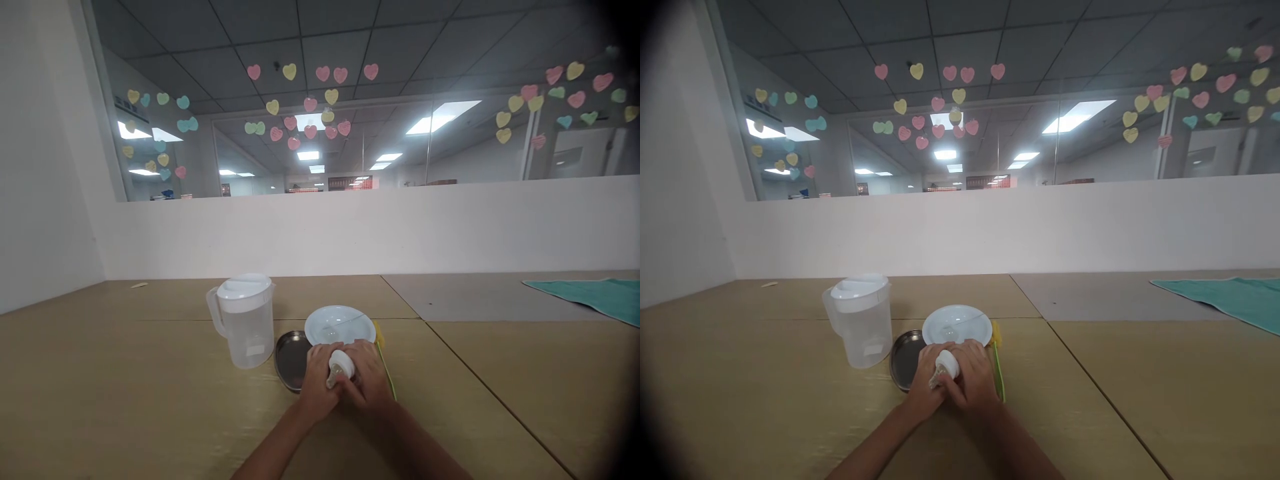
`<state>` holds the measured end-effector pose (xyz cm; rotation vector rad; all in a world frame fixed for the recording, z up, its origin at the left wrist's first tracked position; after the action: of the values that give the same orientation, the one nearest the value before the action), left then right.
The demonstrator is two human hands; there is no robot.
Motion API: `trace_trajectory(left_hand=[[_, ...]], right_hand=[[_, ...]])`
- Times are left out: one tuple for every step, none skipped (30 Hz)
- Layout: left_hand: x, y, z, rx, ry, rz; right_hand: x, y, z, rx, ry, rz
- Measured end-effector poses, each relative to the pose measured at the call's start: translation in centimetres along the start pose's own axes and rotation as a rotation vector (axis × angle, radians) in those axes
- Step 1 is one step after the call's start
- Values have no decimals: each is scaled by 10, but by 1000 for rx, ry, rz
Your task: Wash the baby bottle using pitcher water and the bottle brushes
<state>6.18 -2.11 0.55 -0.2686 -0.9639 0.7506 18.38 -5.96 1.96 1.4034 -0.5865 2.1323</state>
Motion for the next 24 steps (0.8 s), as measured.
trace_trajectory(left_hand=[[0, 1, 0, 6, -4, -1], [0, 2, -1, 12, -7, 0], [0, 1, -1, 18, -7, 3], [0, 1, -1, 21, -4, 9], [1, -1, -1, 24, 2, 19], [1, -2, 0, 25, 11, 32], [2, -4, 0, 24, 19, 46], [2, -5, 1, 23, 27, 59], [2, -6, 1, 22, 34, 69], [2, -7, 2, 23, 41, 74], [2, -7, 2, 24, 47, 76], [2, -7, 2, 26, 50, 75], [1, -7, 2, 29, 51, 75], [1, -6, 2, 30, 49, 74], [1, -6, 2, 29, 44, 72], [1, -6, 2, 28, 41, 69], [1, -5, 2, 26, 37, 66], [1, -5, 2, 23, 34, 63], [1, -6, 2, 20, 34, 60], [1, -6, 2, 19, 35, 58], [1, -6, 2, 20, 39, 57], [1, -6, 2, 22, 42, 55], [1, -7, 2, 24, 46, 55], [2, -7, 2, 27, 49, 55]], right_hand=[[-1, 2, -2, -12, 0, -6], [-2, 4, -4, -24, -5, -19], [-3, 5, -5, -35, -14, -40], [-4, 4, -5, -44, -32, -65], [-5, 3, -5, -48, -61, -87], [-6, 2, -3, -46, -100, -103], [-6, 0, 0, -40, -148, -121], [-7, -3, 3, -32, -199, -146], [-7, -6, 7, -28, -257, -184], [-7, -9, 11, -25, -317, -237], [-6, -13, 15, -18, -372, -310], [-6, -18, 19, -3, -423, -403], [-5, -23, 23, 27, -471, -512], [-5, -29, 26, 74, -519, -628], [-6, -37, 27, 141, -565, -742], [-7, -44, 28, 222, -618, -842], [-8, -52, 27, 318, -676, -918], [-10, -60, 26, 421, -729, -972], [-13, -68, 24, 525, -777, -1011], [-16, -76, 21, 624, -806, -1043], [-19, -83, 18, 711, -813, -1070], [-22, -88, 15, 785, -815, -1090], [-25, -93, 12, 842, -812, -1104], [-28, -96, 10, 886, -809, -1111]])
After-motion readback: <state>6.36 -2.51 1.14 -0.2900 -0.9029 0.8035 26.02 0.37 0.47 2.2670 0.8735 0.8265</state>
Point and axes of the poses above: each hand's wrist, its own x-axis towards the middle knuckle, its own z-axis out of the back of the hand, y = z × x, the point moved 4 cm from there along x, towards the middle knuckle, and after that the axes turned 10 degrees about z, right-handed, at the moved point
